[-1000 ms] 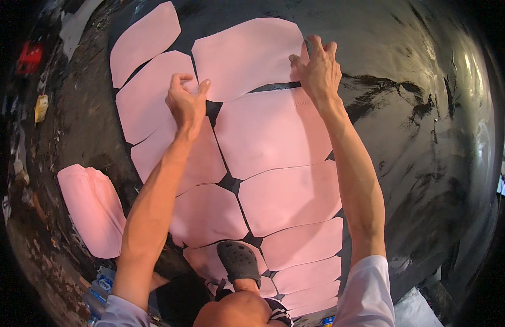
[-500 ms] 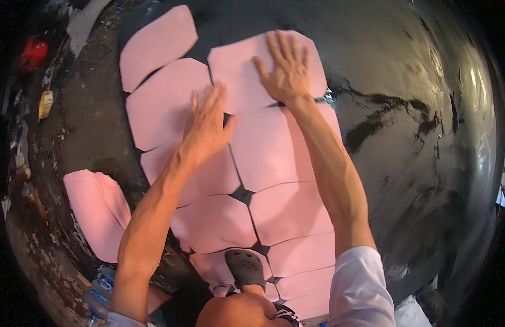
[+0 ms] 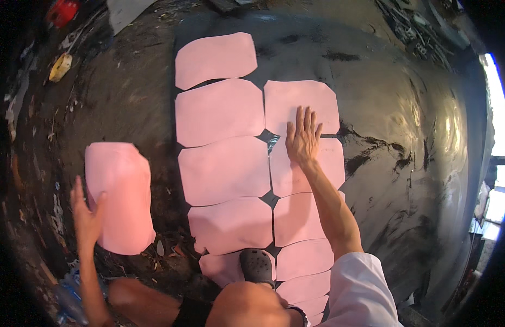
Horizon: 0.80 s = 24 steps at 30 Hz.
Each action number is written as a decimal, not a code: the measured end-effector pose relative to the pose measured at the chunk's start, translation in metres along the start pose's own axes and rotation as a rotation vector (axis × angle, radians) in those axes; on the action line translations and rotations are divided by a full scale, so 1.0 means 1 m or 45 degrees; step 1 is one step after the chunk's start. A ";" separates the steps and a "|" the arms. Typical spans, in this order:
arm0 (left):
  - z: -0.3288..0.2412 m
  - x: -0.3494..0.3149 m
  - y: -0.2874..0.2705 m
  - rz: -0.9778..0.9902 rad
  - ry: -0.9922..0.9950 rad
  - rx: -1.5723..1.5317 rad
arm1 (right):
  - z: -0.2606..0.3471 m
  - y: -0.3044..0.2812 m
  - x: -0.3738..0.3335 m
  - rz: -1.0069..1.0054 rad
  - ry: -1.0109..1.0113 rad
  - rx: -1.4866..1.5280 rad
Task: The person applies a liquid to a dark surface using a yellow bowl and a sponge, then retrieves a stack of pink sheets. They place the sheets one by one onto the treated surface, arranging them in a grid pattern.
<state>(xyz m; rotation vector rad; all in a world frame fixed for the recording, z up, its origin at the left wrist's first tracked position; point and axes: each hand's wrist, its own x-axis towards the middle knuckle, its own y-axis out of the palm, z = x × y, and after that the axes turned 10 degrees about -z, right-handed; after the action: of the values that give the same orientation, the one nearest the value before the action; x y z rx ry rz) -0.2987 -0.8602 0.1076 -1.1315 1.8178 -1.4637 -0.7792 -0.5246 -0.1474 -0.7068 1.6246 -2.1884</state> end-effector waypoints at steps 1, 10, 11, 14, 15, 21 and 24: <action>0.016 -0.010 0.010 0.075 -0.070 -0.013 | 0.001 -0.008 -0.015 0.038 0.039 -0.031; 0.033 0.010 0.025 0.039 -0.486 -0.549 | 0.023 -0.074 -0.102 0.626 0.154 -0.173; 0.042 0.014 0.021 0.032 -0.521 -0.560 | 0.026 -0.080 -0.086 0.742 0.114 -0.179; 0.034 0.031 0.039 0.139 -0.576 -0.807 | -0.060 -0.099 -0.012 0.862 -0.089 -0.108; 0.040 0.033 0.032 0.201 -0.600 -0.877 | -0.044 -0.091 -0.002 0.661 -0.066 0.052; 0.026 0.043 0.011 -0.232 -0.387 -0.507 | 0.069 -0.118 0.019 0.256 -0.145 0.634; -0.015 0.042 0.005 0.000 -0.073 -0.004 | 0.034 -0.085 0.016 0.171 -0.324 0.546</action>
<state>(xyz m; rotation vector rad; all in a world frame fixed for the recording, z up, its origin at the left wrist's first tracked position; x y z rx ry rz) -0.3332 -0.8881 0.1108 -1.1631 1.7816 -1.4148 -0.7701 -0.5347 -0.0559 -0.6893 1.0031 -2.1438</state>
